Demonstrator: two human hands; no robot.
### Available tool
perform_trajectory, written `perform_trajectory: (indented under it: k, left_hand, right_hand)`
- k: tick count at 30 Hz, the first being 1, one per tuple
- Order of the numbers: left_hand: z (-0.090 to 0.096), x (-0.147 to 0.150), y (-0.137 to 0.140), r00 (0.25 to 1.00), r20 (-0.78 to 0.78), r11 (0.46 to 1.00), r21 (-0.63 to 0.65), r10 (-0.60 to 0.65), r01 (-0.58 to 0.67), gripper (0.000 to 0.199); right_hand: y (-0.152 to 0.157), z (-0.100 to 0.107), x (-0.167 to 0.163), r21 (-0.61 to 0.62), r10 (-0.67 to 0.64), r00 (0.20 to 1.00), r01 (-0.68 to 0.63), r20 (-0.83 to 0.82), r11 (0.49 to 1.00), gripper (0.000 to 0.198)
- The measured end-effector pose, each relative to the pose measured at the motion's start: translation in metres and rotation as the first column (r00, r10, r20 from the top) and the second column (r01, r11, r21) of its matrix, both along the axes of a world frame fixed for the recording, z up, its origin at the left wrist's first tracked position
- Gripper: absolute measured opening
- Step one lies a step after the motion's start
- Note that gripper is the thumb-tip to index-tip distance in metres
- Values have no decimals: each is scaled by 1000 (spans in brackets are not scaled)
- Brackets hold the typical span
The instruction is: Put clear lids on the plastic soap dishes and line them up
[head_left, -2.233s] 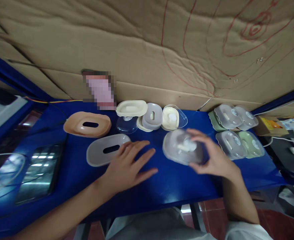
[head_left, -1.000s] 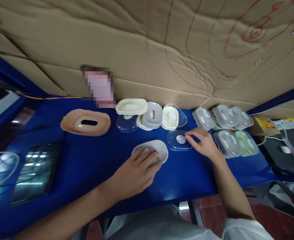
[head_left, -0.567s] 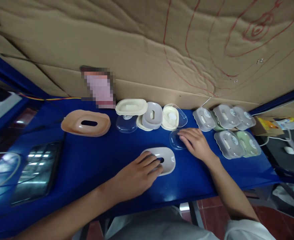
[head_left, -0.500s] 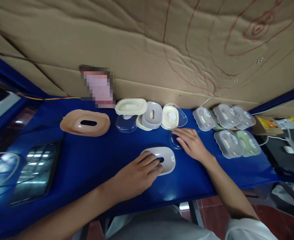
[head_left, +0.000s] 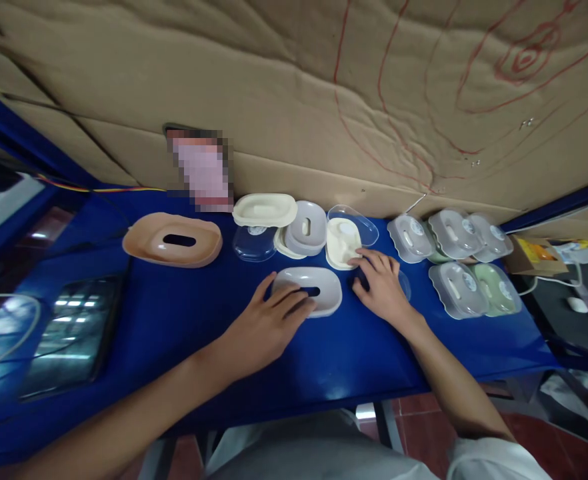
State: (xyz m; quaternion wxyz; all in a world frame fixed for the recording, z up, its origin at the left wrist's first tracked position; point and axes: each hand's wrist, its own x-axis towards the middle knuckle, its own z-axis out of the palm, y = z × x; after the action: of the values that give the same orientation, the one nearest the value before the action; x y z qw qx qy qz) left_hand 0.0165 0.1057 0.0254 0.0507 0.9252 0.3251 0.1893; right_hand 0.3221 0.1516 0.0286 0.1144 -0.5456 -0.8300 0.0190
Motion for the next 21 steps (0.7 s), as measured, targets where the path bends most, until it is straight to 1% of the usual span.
perform_trajectory:
  k: [2,4,5,7,8,9,11,13,15,17,18,21]
  left_hand:
    - [0,-1,3,1000,17,1000,17,20,-20,37]
    - [0,-1,5,999,38,999,28,23,-24,36]
    - [-1,-1,5,998,52,999,29,23,-24,36]
    - [-1,0,5,996,90,999,29,19,-22,37]
    - [-1,0,5,994,112,999,29,18,-21,38]
    - [-1,0,5,991,134,999,29,18,-22,38]
    - [0,0,5,985,174,999,35,18,-25,39]
    - [0,-1,5,979,201,999,41,19,-28,41]
    - [1,-1,5,976,215,999,42,20,-30,42]
    - [1,-1,5,976,217,999,37,17,-26,43]
    - [2,-1,5,977,214,999,32,15,-23,43]
    - [4,-1,5,978,209,1000,23,9,-14,42]
  right_hand:
    - [-1,1,1,-26,24,1000,-24,-2,999,33]
    - [-2,2,2,-27,34,999,-34,7,999,29]
    - [-3,3,2,-18,38,999,-38,16,999,31]
    - [-6,5,1,-2,51,998,-51,41,999,45]
    - [-8,6,1,-4,63,997,-63,49,998,48]
    - [-10,7,1,-15,79,996,-78,49,997,47]
    - [-15,9,0,-48,120,992,-119,23,992,38]
    - [-19,10,0,-84,179,984,-180,-20,980,36]
    - [-22,12,0,-111,233,970,-239,-63,965,36]
    - [-24,15,-1,-148,281,952,-297,-121,943,32]
    - [-25,16,-2,-175,308,938,-334,-160,926,28]
    - [-26,20,-3,-268,378,885,-447,-273,853,12]
